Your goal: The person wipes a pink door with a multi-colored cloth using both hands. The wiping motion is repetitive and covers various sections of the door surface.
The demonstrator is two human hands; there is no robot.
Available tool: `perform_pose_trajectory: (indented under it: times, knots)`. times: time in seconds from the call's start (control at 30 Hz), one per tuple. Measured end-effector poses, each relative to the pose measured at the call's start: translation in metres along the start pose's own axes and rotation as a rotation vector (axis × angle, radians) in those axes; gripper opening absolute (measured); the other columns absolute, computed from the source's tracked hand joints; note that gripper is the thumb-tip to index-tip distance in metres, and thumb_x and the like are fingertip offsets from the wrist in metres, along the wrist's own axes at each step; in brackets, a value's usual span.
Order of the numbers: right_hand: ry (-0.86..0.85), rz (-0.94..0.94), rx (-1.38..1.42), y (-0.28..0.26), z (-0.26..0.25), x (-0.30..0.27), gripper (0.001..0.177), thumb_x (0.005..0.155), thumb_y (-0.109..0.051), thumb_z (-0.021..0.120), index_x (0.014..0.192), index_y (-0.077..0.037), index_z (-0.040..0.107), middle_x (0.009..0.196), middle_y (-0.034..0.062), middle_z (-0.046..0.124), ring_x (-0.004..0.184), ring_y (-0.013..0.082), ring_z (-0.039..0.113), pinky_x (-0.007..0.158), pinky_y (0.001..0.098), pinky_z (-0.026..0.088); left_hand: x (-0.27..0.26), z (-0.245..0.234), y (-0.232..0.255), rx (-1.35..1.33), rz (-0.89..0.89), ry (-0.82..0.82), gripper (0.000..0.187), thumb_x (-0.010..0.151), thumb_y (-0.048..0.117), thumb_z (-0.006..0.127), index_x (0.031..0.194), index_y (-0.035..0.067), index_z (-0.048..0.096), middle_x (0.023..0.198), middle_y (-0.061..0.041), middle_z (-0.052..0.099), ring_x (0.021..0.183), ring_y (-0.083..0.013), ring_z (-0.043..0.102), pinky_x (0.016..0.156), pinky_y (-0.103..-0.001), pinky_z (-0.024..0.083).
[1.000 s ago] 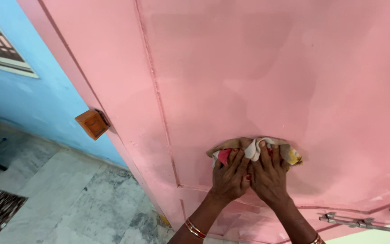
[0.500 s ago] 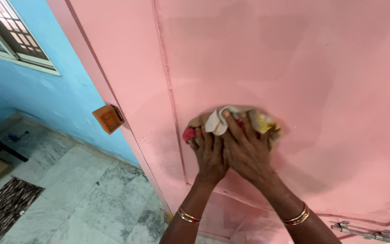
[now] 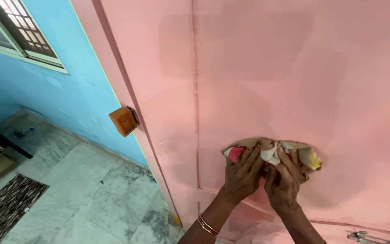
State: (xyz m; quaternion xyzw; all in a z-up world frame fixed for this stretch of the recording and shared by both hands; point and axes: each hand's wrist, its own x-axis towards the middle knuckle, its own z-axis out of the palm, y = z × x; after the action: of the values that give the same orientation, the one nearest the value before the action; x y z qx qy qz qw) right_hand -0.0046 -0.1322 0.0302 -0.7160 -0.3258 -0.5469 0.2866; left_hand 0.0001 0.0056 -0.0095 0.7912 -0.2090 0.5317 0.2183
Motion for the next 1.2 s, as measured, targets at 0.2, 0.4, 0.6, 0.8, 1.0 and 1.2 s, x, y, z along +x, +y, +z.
perform_pose_trajectory:
  times: [0.2,0.4,0.6,0.8,1.0,1.2]
  knots:
    - [-0.225,-0.114,-0.145,-0.027,0.022,-0.002,0.054,0.078,0.006,0.068,0.131,-0.001,0.065,0.145,0.0157,0.052,0.135,0.0442,0.046,0.117,0.0552,0.036,-0.045,0.004,-0.033,-0.110,-0.105,0.065,0.057,0.102,0.020,0.066,0.148,-0.004,0.043,0.153,-0.023,0.052,0.144,-0.0423,0.048,0.116,-0.060,0.032]
    - [-0.357,-0.281,-0.001,-0.042,0.046,0.039,0.055,0.085,-0.006,0.064,0.138,0.004,0.062,0.153,0.0157,0.049,0.140,0.0370,0.047,0.120,0.0566,0.036,-0.060,0.007,-0.057,0.079,-0.242,0.056,0.071,0.101,0.020,0.058,0.156,-0.010,0.024,0.158,-0.036,0.035,0.153,-0.0542,0.027,0.125,-0.064,0.017]
    - [-0.382,-0.380,-0.110,-0.053,0.053,0.093,0.049,0.093,-0.015,0.057,0.141,-0.004,0.061,0.156,0.0075,0.049,0.145,0.0357,0.044,0.106,0.0697,0.032,-0.009,-0.008,-0.049,0.003,-0.298,0.140,0.086,0.106,0.029,0.057,0.159,-0.014,0.005,0.166,-0.036,0.015,0.154,-0.0572,0.008,0.125,-0.065,0.005]
    - [-0.300,-0.429,-0.220,-0.055,0.033,0.158,0.046,0.097,-0.019,0.058,0.142,-0.012,0.066,0.156,0.0060,0.049,0.146,0.0340,0.044,0.108,0.0770,0.022,0.069,-0.036,-0.030,0.004,-0.328,0.197,0.079,0.107,0.034,0.051,0.160,-0.012,0.014,0.168,-0.033,0.020,0.158,-0.0558,0.013,0.128,-0.063,0.007]
    - [-0.242,-0.150,-0.284,-0.035,-0.004,0.140,0.042,0.099,-0.011,0.061,0.140,-0.009,0.069,0.158,0.0050,0.052,0.153,0.0358,0.040,0.125,0.0635,0.011,0.091,-0.030,-0.002,0.047,-0.190,0.150,0.062,0.105,0.026,0.053,0.154,-0.008,0.038,0.161,-0.031,0.036,0.154,-0.0483,0.030,0.126,-0.064,0.010]
    - [-0.189,0.070,-0.258,-0.029,-0.001,0.072,0.054,0.098,-0.001,0.059,0.151,-0.001,0.052,0.165,0.0192,0.037,0.156,0.0507,0.024,0.127,0.0657,0.007,0.073,-0.032,0.002,0.012,-0.045,0.051,0.045,0.102,0.018,0.058,0.143,0.000,0.059,0.151,-0.018,0.057,0.142,-0.0344,0.053,0.123,-0.058,0.026]
